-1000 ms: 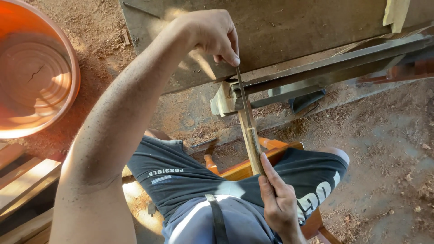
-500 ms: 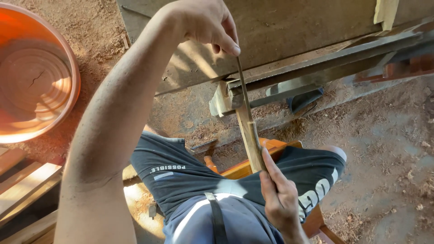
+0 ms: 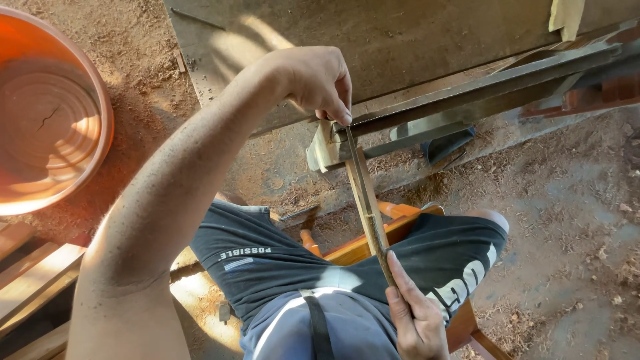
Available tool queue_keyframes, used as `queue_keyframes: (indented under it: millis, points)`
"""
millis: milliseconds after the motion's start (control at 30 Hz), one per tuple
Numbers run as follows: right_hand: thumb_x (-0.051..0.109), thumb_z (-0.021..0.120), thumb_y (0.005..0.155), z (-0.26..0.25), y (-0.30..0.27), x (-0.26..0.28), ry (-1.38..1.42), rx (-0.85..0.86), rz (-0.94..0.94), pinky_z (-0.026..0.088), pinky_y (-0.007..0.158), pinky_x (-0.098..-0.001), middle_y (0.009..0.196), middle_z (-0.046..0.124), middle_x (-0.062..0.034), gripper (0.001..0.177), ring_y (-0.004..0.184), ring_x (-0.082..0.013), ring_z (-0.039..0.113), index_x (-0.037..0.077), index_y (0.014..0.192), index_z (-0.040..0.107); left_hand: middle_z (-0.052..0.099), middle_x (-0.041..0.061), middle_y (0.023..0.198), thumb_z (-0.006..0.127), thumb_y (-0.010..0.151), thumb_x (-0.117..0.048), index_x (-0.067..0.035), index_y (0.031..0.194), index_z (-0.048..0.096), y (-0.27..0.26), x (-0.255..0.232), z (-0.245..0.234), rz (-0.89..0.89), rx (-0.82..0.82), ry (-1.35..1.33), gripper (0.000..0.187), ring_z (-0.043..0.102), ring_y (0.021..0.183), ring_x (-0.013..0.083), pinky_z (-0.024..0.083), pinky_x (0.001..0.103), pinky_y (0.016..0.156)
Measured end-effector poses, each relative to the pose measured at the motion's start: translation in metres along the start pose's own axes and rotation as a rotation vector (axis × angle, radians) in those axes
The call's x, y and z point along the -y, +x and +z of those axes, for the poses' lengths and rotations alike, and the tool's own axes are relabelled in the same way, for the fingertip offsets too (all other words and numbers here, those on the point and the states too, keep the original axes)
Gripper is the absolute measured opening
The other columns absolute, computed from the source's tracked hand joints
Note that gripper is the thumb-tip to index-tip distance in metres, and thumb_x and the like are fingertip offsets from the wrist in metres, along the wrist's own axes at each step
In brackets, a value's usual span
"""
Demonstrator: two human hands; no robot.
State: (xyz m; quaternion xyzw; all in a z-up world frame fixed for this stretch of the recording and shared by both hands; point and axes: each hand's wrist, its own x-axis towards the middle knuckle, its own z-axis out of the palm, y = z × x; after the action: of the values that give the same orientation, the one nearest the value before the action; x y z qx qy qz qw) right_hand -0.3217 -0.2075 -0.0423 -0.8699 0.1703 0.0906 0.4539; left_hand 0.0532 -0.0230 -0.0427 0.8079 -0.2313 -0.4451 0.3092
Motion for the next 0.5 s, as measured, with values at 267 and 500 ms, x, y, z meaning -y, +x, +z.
queue_keyframes:
  millis: [267, 500]
  points:
    - [0.004, 0.059, 0.094, 0.006, 0.011, 0.015, -0.03, -0.011, 0.102, 0.039, 0.049, -0.0207, 0.059, 0.069, -0.0039, 0.053, 0.048, -0.0047, 0.049, 0.008, 0.147, 0.057, 0.08, 0.002, 0.097, 0.084, 0.08, -0.031, -0.017, 0.097, 0.082, 0.005, 0.003, -0.015, -0.019, -0.02, 0.025, 0.021, 0.073, 0.088, 0.0146, 0.057, 0.038, 0.087]
    - [0.005, 0.058, 0.096, 0.009, 0.024, 0.023, -0.016, 0.003, 0.035, 0.036, 0.048, -0.0211, 0.055, 0.06, -0.001, 0.051, 0.048, -0.0039, 0.044, 0.008, 0.147, 0.056, 0.081, 0.004, 0.1, 0.085, 0.08, -0.031, -0.017, 0.1, 0.082, 0.01, 0.006, -0.025, -0.03, -0.046, 0.027, 0.025, 0.074, 0.087, 0.0165, 0.057, 0.035, 0.087]
